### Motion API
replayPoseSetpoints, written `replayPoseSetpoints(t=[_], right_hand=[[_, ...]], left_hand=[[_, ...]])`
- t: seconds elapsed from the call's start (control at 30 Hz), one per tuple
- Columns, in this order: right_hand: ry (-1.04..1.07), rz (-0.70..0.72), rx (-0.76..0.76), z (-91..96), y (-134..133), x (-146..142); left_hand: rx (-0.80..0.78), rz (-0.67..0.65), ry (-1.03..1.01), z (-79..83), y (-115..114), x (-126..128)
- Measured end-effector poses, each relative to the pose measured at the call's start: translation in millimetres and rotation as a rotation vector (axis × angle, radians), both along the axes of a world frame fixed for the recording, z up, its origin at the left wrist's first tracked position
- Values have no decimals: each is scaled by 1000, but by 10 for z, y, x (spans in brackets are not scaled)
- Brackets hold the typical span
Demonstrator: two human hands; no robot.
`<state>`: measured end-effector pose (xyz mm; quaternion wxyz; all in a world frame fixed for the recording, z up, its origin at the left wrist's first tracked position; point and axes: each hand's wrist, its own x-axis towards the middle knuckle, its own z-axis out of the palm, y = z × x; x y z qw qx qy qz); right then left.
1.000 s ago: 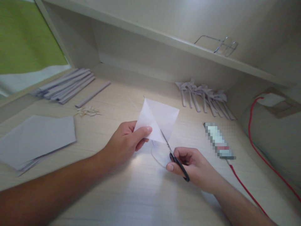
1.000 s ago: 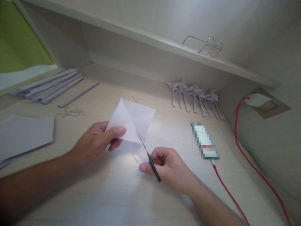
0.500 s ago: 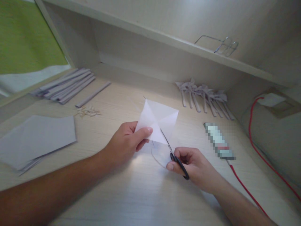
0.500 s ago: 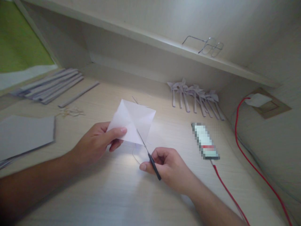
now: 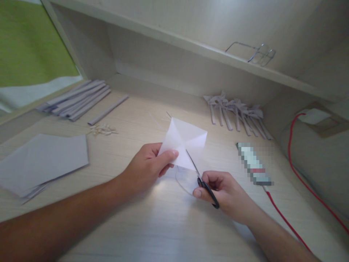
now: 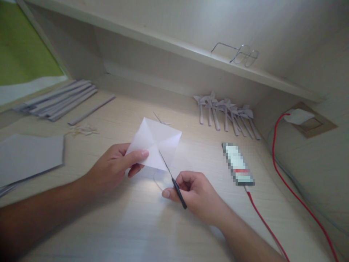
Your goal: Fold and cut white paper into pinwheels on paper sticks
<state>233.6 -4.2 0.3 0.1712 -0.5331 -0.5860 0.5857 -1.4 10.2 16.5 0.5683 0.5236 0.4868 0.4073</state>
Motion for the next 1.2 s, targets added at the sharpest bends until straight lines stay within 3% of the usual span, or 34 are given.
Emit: replayPoseSetpoints(t=[0.97,1.2], right_hand=[[23,-6,-4,2,8,-1],[-14,33,-9,18,3,2]], left_hand=[[47,-19,-10,-84,18,-19],[159,75,25,-34,7,-33]])
